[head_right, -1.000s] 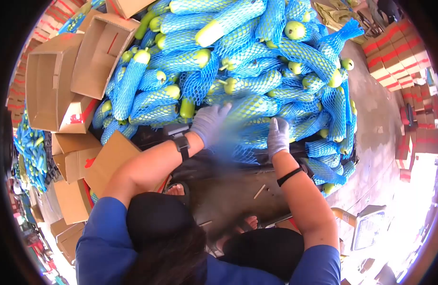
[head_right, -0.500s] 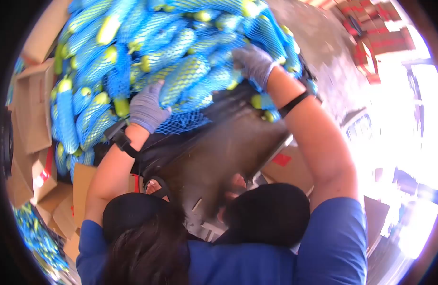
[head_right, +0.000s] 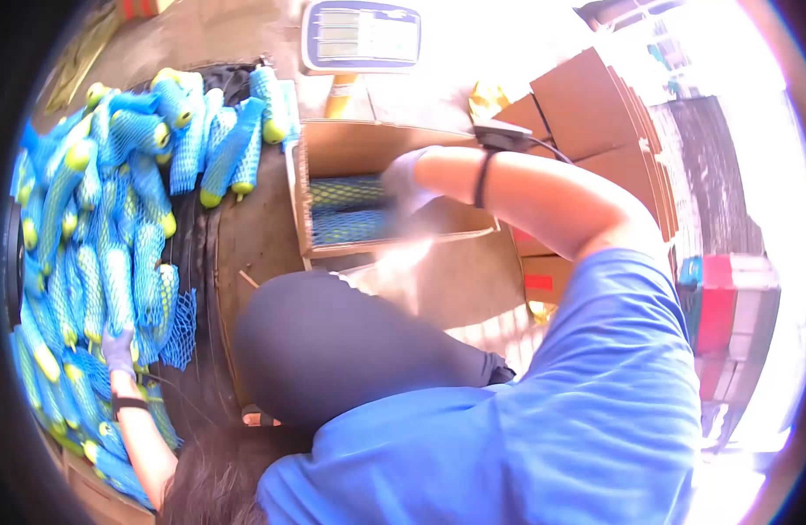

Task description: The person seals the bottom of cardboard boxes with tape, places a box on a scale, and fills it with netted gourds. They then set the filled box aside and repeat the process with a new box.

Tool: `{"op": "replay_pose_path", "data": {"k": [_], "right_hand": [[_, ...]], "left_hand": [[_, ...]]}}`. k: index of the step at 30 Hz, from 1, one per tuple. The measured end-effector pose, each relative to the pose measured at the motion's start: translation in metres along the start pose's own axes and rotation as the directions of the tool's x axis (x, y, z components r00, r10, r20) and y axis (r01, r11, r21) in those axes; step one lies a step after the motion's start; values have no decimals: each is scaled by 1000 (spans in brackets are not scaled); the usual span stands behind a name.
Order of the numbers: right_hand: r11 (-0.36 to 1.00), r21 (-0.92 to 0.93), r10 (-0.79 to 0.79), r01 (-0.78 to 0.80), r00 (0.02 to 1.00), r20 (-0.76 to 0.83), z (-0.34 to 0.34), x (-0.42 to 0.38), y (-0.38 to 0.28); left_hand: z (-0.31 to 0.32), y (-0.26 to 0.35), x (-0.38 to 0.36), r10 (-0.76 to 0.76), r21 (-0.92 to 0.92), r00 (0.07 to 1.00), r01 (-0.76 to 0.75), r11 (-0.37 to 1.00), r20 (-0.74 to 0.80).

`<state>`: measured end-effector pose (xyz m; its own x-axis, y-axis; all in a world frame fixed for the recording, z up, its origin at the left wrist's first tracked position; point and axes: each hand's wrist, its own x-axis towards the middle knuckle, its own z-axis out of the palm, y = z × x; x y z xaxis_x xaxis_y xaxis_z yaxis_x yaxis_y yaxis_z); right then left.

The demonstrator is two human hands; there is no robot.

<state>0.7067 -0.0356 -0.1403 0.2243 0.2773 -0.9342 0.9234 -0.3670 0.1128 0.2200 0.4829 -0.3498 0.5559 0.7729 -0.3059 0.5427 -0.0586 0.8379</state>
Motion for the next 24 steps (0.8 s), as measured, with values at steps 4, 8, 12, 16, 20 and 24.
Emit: {"op": "replay_pose_path", "data": {"k": [4, 8, 12, 16, 20, 24], "right_hand": [[982, 162, -62, 92, 981, -186, 24, 14, -16], [961, 212, -98, 178, 936, -339, 39, 34, -33], [922, 285, -130, 264, 901, -413, 24, 18, -34], [805, 458, -79, 377, 833, -548, 16, 9, -7], [547, 426, 93, 721, 453, -887, 19, -56, 42], [-113, 293, 336, 950, 314, -888, 63, -148, 72]], "left_hand": [[-48, 32, -32, -26, -210, 995, 47, 977, 100], [-58, 140, -94, 22, -249, 982, 26, 968, 189], [-11, 280, -150, 192, -45, 928, -188, 981, 320], [52, 376, -180, 279, -81, 850, -272, 959, 448], [123, 455, -203, 344, 70, 806, -427, 902, 482], [208, 492, -207, 518, 300, 607, -773, 559, 602]]}}
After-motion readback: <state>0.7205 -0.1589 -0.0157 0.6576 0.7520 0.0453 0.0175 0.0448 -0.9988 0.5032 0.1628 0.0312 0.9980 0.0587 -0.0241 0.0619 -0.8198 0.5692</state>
